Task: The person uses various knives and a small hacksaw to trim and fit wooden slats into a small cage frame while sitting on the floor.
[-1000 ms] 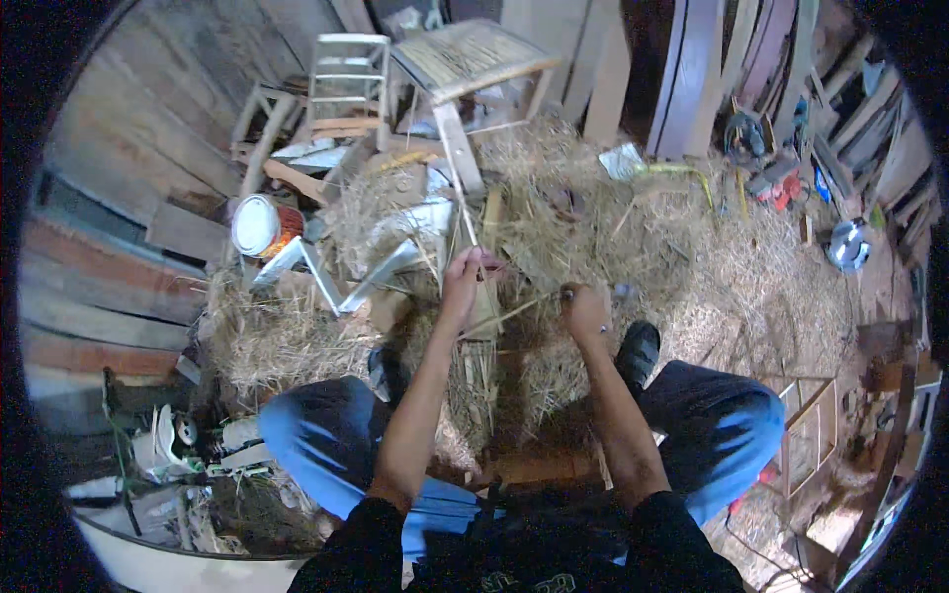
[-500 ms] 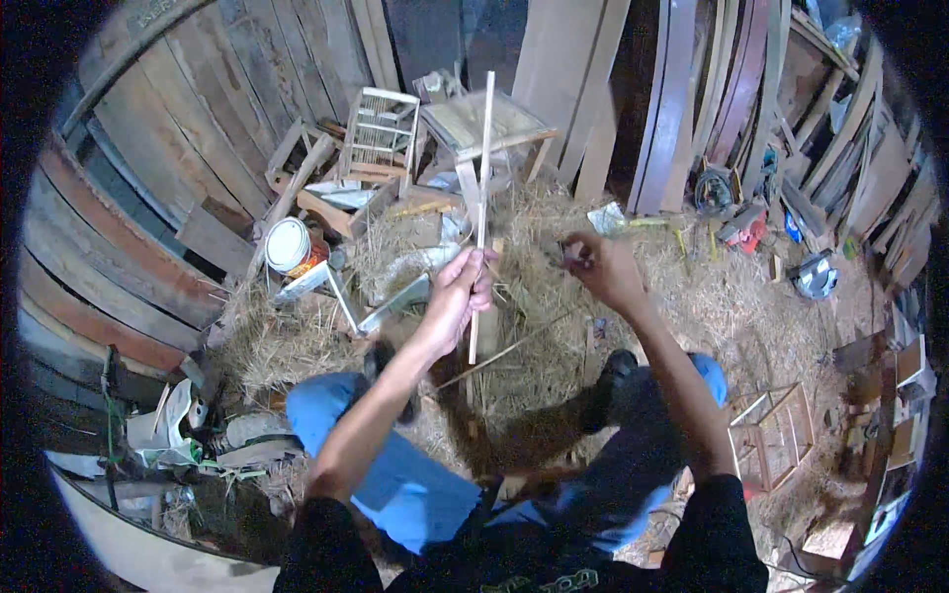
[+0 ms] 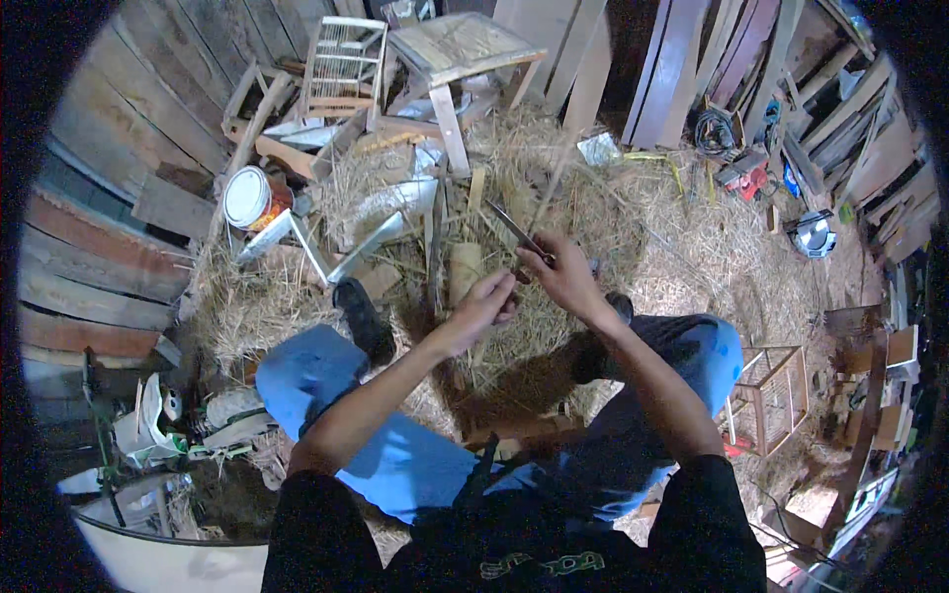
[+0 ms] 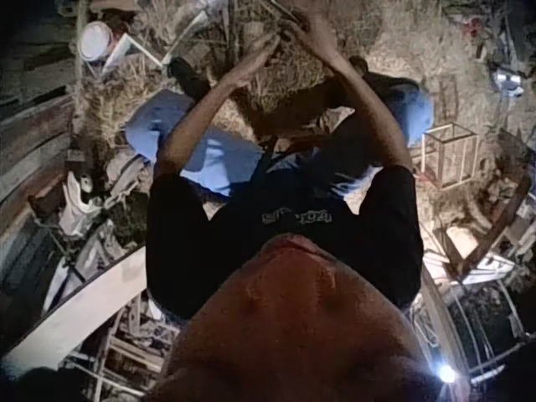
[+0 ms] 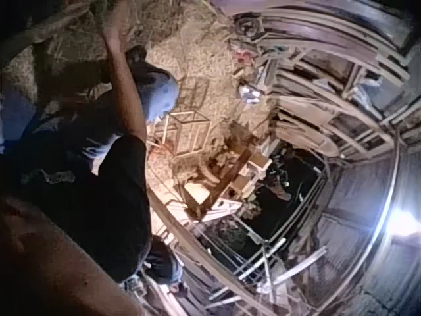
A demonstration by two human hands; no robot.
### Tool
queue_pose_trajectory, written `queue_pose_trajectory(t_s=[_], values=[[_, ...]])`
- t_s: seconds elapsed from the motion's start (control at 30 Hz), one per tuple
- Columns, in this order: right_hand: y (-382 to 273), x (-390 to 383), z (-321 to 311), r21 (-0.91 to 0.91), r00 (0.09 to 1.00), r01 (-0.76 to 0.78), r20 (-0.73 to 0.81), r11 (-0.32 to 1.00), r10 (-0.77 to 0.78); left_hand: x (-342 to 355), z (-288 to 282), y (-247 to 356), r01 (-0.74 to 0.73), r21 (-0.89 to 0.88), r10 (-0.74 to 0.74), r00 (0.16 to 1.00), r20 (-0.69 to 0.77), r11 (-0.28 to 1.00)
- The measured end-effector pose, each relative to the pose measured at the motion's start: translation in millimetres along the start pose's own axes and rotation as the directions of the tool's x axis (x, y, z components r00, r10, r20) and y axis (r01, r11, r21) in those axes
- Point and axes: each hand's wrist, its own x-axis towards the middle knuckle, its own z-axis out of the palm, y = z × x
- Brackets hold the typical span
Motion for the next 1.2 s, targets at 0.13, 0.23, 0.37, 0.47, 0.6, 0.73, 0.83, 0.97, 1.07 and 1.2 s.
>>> queue_pose_trajectory(t_s=[0.13,0.23,0.37,0.47,0.6,0.73,0.83,0.97,1.07,1.2], values=[[23.6,12.4,19.9,0.016,0.999,-0.032,0.038,0.999,0.032,21.9,-14.6,-41.3,-0.190,0.051,0.188,0.982,0.029,0.981],[41.8,18.0,30.3,0.198,0.999,-0.049,0.003,0.979,0.049,20.1,-15.7,-33.7,-0.004,0.320,-0.010,0.999,0.041,0.947],[43.9,27.8,22.3,-0.004,0.977,0.042,-0.208,0.999,-0.042,19.8,-15.4,-22.3,-0.079,0.531,0.088,0.996,0.007,0.844],[63.7,28.3,33.0,0.076,0.934,0.070,-0.355,0.995,-0.038,40.2,-38.9,-43.7,-0.232,0.354,0.224,0.973,0.064,0.906],[106.2,31.0,25.6,-0.087,0.963,-0.187,-0.213,0.979,0.165,60.3,-54.7,-35.0,-0.231,0.323,0.250,0.968,-0.019,0.918],[206.4,30.5,66.0,-0.141,0.946,-0.177,-0.297,0.974,0.129,87.2,-91.1,-72.3,-0.048,0.454,0.162,0.963,-0.215,0.890],[174.7,22.7,73.1,-0.329,0.883,-0.458,-0.277,0.826,0.379,112.3,-132.3,-124.1,0.009,0.460,0.116,0.963,-0.242,0.888],[186.6,28.9,95.7,-0.469,0.868,-0.494,-0.221,0.732,0.444,156.6,-141.4,-157.6,0.191,0.586,0.034,0.936,-0.350,0.787],[199.6,50.6,131.9,-0.439,0.947,-0.292,-0.009,0.850,0.321,199.9,-167.1,-194.4,0.065,0.767,0.238,0.931,-0.277,0.639],[210.6,86.3,164.6,-0.404,0.973,-0.144,0.108,0.903,0.204,231.6,-146.3,-198.1,0.057,0.899,0.422,0.869,-0.259,0.434]])
